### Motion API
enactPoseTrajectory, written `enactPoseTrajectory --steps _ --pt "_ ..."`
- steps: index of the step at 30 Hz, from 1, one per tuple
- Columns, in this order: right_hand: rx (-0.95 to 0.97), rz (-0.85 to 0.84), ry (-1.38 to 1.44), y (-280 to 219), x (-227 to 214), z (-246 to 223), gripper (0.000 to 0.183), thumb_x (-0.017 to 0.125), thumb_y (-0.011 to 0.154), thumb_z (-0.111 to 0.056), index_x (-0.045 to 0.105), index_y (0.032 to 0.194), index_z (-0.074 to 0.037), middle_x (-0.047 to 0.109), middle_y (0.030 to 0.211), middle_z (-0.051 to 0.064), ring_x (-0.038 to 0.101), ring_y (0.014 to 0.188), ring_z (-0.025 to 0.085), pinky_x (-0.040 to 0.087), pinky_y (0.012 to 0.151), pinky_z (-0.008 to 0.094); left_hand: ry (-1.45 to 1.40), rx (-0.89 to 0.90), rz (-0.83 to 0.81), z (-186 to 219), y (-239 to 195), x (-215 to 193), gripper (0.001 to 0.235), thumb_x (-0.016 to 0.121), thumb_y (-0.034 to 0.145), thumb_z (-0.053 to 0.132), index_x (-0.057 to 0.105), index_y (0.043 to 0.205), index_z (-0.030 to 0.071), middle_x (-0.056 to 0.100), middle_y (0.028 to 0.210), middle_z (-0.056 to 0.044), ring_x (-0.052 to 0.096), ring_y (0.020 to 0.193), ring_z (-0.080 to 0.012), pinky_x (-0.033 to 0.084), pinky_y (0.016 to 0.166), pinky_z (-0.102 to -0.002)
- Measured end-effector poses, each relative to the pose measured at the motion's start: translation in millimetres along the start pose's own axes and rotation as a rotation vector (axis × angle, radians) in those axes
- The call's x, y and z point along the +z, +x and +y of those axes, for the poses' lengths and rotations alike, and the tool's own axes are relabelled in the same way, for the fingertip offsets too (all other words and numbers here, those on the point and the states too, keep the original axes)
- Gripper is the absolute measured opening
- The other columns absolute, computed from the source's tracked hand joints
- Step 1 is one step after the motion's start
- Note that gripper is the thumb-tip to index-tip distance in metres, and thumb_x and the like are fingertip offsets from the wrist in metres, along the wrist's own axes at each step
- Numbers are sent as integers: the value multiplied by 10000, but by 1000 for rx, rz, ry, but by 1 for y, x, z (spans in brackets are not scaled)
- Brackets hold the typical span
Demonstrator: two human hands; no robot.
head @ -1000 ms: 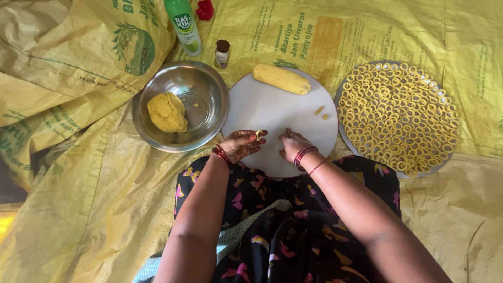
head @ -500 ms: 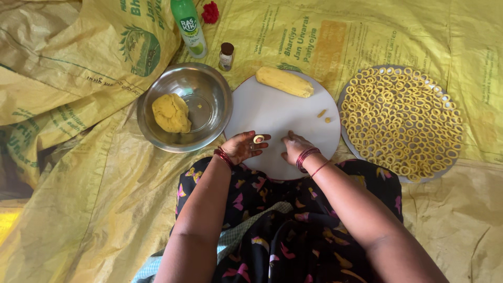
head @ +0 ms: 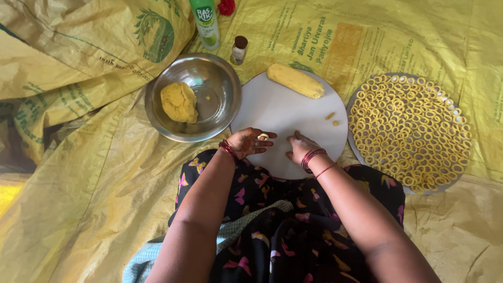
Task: The person sits on the floor and shapes yellow dough into small rings. They roll small pieces of dough into thin strips, join the ends to form circles, and place the finished rings onto a large tray. The process is repeated continuously.
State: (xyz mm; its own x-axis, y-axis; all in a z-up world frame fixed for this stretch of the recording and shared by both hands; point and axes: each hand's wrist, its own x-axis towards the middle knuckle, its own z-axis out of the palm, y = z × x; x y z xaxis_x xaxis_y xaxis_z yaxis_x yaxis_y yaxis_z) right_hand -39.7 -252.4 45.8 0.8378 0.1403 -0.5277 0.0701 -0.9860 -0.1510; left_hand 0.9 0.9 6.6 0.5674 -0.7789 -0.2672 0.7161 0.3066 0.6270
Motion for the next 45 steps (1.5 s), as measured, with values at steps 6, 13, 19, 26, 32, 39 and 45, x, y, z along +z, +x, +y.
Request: enactPoseTrajectory --steps 6,13,19,26,32,39,45 --pt "10 -15 11 0 -1 -1 679 696 907 -378 447 1496 -153 217 1662 185 371 1475 320 368 1177 410 84 -7 30 -2 2 -2 563 708 847 410 683 1284 56 640 1394 -53 615 1211 -185 458 1031 -375" --pt "10 -15 9 -2 -2 -3 684 694 910 -380 445 1505 -153 219 1667 188 386 1472 327 379 1176 409 11 -30 71 -3 8 -5 527 715 868 466 705 1200 56 653 1320 -37 616 1206 -208 455 1019 -375" --pt "18 -21 10 -1 -1 -2 692 697 909 -376 433 1509 -156 203 1670 185 370 1476 328 373 1175 414 28 20 48 -3 5 -3 406 706 901 416 643 1116 76 676 1392 -37 622 1215 -208 469 1024 -388" --pt "3 -5 -1 -1 3 0 698 706 902 -379 439 1507 -156 206 1670 193 369 1480 326 371 1179 411 -44 -1 195 -2 6 2 335 648 906 405 645 1138 163 679 1341 -94 626 1175 -248 474 978 -410" --pt "8 -9 -5 -1 3 0 708 698 907 -390 422 1516 -158 189 1675 182 337 1498 317 356 1187 410 -80 13 122 -1 5 2 389 652 929 414 637 1191 127 676 1347 -92 619 1197 -253 465 992 -409" --pt "28 -28 -1 -1 3 -1 722 694 907 -396 407 1529 -172 168 1687 166 325 1506 306 347 1197 406 50 41 80 -5 5 -1 526 796 865 390 703 1276 75 629 1385 -65 595 1228 -191 474 1025 -383" --pt "10 -8 -8 0 4 1 725 702 901 -390 413 1525 -162 180 1678 180 317 1510 306 344 1198 405 34 79 98 -8 6 -3 505 847 823 322 676 1220 60 640 1413 -60 616 1236 -210 502 1029 -417"
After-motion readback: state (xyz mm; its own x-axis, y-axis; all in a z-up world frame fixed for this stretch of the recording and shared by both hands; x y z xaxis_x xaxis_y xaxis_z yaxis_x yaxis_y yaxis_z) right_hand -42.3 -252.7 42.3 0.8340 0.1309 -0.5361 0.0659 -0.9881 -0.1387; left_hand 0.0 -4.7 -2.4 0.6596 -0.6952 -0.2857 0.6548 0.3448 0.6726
